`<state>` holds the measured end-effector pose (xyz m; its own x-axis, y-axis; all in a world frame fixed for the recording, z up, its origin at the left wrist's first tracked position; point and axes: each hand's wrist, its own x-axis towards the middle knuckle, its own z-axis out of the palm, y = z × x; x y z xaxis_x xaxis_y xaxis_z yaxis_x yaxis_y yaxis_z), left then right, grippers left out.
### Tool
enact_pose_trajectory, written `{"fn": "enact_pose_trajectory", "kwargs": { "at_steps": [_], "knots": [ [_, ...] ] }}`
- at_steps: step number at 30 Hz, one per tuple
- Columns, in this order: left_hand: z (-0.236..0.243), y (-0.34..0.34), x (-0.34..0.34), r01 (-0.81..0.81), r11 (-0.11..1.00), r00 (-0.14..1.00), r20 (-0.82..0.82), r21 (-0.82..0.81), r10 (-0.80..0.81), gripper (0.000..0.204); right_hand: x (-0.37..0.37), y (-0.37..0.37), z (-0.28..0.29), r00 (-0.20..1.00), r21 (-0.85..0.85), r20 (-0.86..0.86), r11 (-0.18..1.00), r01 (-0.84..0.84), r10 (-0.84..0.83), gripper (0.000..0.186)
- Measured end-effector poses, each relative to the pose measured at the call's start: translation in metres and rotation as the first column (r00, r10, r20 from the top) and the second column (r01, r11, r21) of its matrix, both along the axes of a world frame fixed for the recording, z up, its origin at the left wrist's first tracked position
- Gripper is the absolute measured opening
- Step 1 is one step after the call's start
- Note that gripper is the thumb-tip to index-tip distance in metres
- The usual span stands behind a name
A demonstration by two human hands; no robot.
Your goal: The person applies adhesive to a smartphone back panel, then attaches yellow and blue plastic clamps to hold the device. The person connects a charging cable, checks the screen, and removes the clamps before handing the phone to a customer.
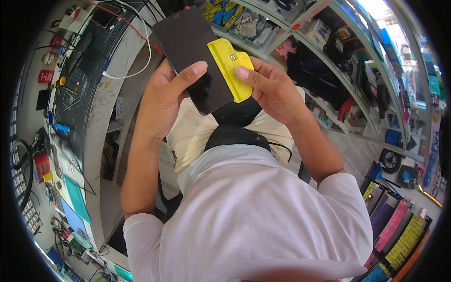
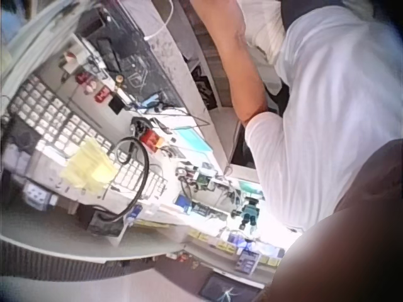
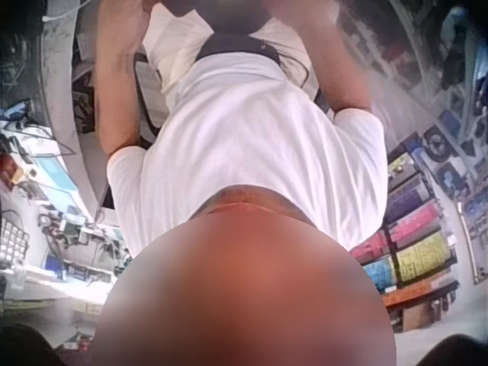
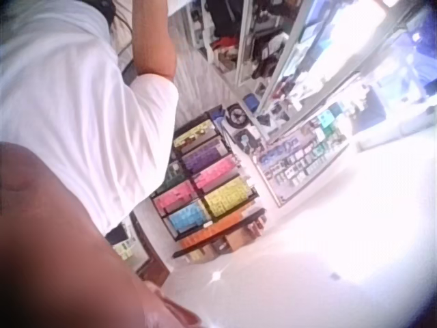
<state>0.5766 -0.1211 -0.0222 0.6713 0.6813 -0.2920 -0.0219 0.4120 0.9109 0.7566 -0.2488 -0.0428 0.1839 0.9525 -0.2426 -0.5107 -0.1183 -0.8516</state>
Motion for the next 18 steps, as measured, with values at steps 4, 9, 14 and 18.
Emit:
{"fn": "enact_pose_trajectory", "kwargs": {
  "at_steps": [4, 9, 14, 18],
  "knots": [
    [-0.020, 0.016, 0.003, 0.051, 0.998, 0.998, 0.049, -0.042, -0.049, 0.046, 0.010, 0.019, -0.015, 0.997, -0.083, 0.010, 0.994, -0.072, 0.073, 0.046],
    [-0.045, 0.032, 0.011, -0.036, 0.978, 0.988, 0.138, -0.205, 0.065, 0.045, 0.031, 0.041, -0.053, 0.981, -0.113, -0.179, 0.988, -0.101, 0.080, 0.054],
    [-0.079, 0.037, 0.017, -0.286, 0.954, 0.950, 0.107, -0.093, 0.295, 0.056, 0.102, 0.116, -0.178, 0.995, -0.298, -0.090, 0.952, -0.071, 0.046, 0.059],
    [-0.109, 0.037, 0.005, -0.388, 0.918, 0.922, -0.029, -0.082, 0.387, 0.053, 0.188, 0.223, -0.299, 0.949, -0.408, 0.300, 0.887, 0.216, -0.094, 0.032]
  ]
}}
